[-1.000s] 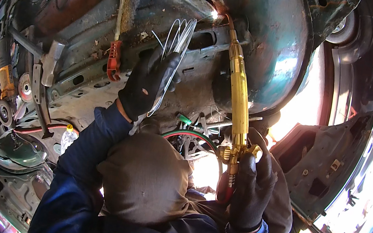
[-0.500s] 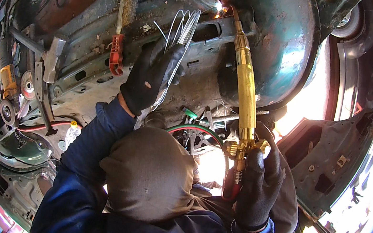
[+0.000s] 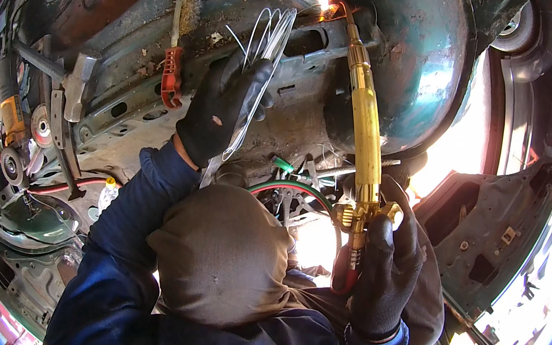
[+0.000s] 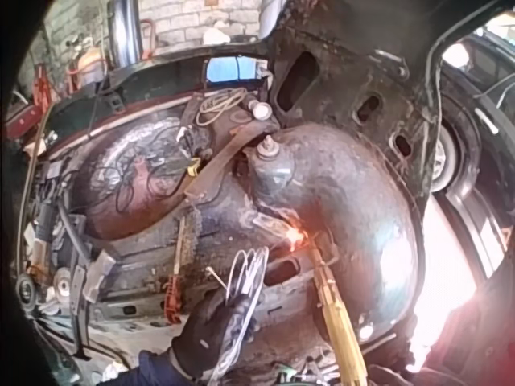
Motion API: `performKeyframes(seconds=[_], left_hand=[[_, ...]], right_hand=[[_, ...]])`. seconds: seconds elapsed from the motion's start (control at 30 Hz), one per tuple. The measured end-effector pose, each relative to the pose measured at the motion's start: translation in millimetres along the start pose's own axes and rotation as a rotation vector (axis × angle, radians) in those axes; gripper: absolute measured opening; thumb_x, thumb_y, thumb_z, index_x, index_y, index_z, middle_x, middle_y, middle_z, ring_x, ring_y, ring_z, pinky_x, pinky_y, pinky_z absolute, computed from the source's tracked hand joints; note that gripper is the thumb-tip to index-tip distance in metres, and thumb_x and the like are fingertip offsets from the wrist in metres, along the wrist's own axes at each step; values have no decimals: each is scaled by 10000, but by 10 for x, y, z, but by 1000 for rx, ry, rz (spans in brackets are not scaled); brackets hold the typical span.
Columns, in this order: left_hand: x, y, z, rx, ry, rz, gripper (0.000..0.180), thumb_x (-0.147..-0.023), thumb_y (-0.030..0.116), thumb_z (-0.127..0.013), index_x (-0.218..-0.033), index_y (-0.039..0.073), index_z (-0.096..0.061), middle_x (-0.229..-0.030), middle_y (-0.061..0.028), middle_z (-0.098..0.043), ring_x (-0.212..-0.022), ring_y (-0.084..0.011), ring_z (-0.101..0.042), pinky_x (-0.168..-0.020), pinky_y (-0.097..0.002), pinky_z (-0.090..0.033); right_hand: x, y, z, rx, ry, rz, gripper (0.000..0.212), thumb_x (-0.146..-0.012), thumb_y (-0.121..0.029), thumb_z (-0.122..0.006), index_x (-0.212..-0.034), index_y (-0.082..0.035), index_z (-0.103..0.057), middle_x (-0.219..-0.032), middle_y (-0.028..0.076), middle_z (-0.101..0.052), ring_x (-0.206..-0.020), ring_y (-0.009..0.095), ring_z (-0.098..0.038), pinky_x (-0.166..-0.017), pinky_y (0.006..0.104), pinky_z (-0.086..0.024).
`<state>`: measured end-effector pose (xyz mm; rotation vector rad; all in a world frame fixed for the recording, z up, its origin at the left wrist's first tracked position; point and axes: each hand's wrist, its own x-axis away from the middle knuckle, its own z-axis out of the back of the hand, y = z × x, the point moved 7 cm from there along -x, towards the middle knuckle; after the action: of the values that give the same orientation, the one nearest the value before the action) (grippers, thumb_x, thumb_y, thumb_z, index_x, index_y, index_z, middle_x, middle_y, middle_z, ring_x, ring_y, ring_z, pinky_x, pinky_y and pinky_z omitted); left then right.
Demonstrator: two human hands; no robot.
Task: The person uses a welding torch and filler wire to weld a section of the car's undercarriage frame. They repeatedly apply heat and wire to the same area, then use a hammer to tap the weld.
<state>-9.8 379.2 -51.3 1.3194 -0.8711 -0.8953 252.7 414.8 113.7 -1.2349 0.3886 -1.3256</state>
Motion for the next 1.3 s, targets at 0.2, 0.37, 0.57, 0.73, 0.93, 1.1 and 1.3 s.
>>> performKeyframes(seconds=[0.2, 0.37, 0.57, 0.73, 0.93, 1.1, 1.3], left_hand=[[-8, 27, -22, -2, -25, 29, 463, -1130, 342, -582, -1495, 55, -591, -1207, -107, -701, -910, -207, -733, -748, -349, -594], [-26, 68, -22, 10, -22, 32, 474, -1131, 351, -578, -1491, 45, -587, -1170, -103, -694, -888, -199, -725, -746, -351, -594], [-35, 137, -59, 133, -31, 68, 483, -1124, 376, -588, -1464, 33, -598, -1126, -99, -692, -870, -193, -713, -732, -350, -584], [-18, 82, -56, 152, -3, 112, 489, -1116, 407, -603, -1422, 26, -621, -1082, -90, -695, -866, -188, -711, -725, -348, -576], [-19, 84, -68, 227, 6, 185, 484, -1112, 408, -610, -1398, 18, -628, -1059, -88, -699, -863, -187, -711, -725, -350, -576], [-26, 103, -64, 204, 8, 165, 486, -1111, 408, -611, -1407, 22, -623, -1063, -92, -702, -855, -186, -712, -728, -349, -578], [-25, 65, -44, 138, 0, 116, 468, -1122, 389, -595, -1420, 28, -619, -1077, -87, -703, -858, -185, -715, -729, -343, -585]], right_hand=[[17, 72, -12, -101, 22, -12, 498, -1135, -230, -577, -1536, 59, -515, -1266, 160, -730, -1101, 171, -700, -976, 338, -556], [33, 84, -17, -153, 39, -53, 505, -1135, -221, -584, -1545, 62, -504, -1291, 156, -720, -1113, 170, -696, -988, 338, -554], [35, 102, -19, -193, 22, -67, 519, -1132, -237, -596, -1547, 62, -504, -1342, 170, -696, -1152, 176, -683, -1008, 341, -546], [21, 115, -1, -147, 13, -57, 531, -1130, -267, -606, -1537, 63, -516, -1351, 180, -694, -1168, 193, -681, -1023, 356, -545], [14, 103, -17, -155, 24, -43, 529, -1130, -265, -600, -1537, 63, -517, -1358, 187, -693, -1168, 202, -679, -1028, 358, -541], [3, 114, -25, -193, 19, -55, 522, -1134, -259, -595, -1536, 65, -518, -1352, 165, -692, -1152, 186, -673, -1018, 349, -538], [6, 102, -22, -177, 28, -58, 514, -1132, -251, -594, -1530, 67, -521, -1361, 166, -686, -1173, 187, -663, -1031, 352, -530]])
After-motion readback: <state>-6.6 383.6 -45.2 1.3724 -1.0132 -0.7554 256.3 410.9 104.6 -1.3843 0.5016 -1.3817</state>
